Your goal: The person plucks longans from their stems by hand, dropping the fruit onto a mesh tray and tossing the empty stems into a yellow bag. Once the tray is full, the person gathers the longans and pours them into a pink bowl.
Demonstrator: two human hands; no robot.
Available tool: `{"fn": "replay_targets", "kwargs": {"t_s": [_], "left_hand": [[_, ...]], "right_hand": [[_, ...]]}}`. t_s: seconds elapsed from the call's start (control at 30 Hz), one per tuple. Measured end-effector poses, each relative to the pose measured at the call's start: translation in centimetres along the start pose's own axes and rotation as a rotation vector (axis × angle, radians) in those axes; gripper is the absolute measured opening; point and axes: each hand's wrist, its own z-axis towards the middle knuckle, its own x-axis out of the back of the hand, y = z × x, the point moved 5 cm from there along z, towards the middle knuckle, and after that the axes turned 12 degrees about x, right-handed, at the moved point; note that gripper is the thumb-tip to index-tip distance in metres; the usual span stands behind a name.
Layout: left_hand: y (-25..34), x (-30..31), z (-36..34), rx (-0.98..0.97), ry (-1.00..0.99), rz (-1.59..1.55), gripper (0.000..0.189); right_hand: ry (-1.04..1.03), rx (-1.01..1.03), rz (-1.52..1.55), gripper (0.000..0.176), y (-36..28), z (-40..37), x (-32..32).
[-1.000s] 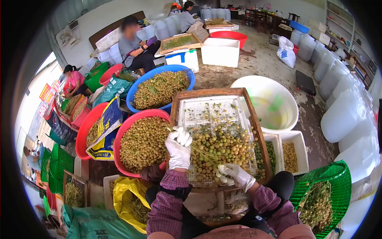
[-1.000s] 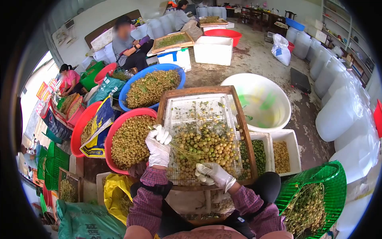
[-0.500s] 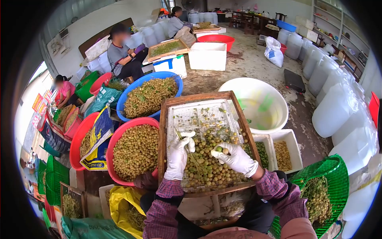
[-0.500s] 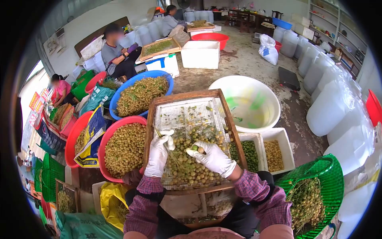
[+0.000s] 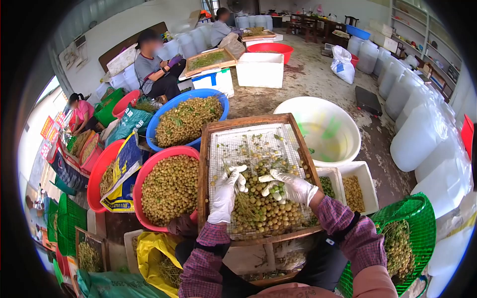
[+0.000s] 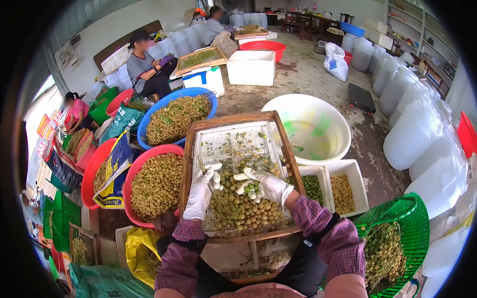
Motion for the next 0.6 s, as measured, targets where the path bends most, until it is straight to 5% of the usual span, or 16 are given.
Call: {"fn": "replay_targets", "kwargs": {"t_s": [0.23,0.37,0.47,0.5,0.53,0.6], "left_hand": [[0.4,-0.2,-0.3,-0.002,-0.039,-0.007,0.027],[-0.2,0.3,0.1,-0.036,0.108,-0.057,0.022],[-1.6,2.5,1.5,-0.044,0.094,0.322,0.025],[-2.3,2.9,1.9,-0.082,0.08,0.472,0.025],[-1.9,2.0,0.8,0.119,0.208,0.617,0.026],[-1.9,1.0,0.3,0.166,0.106,0.188,0.028]], "right_hand": [[0.046,-0.097,-0.023,0.055,-0.2,0.2,-0.3],[0.253,-0.255,-0.406,0.069,1.4,0.5,1.2],[0.091,-0.321,-0.578,0.071,0.1,-0.4,2.1],[0.099,-0.37,-0.525,0.057,-0.1,-0.3,3.8],[0.11,-0.305,-0.487,0.047,-1.4,-0.6,5.5],[0.213,-0.216,-0.399,0.028,-3.7,-2.2,12.0]]}}
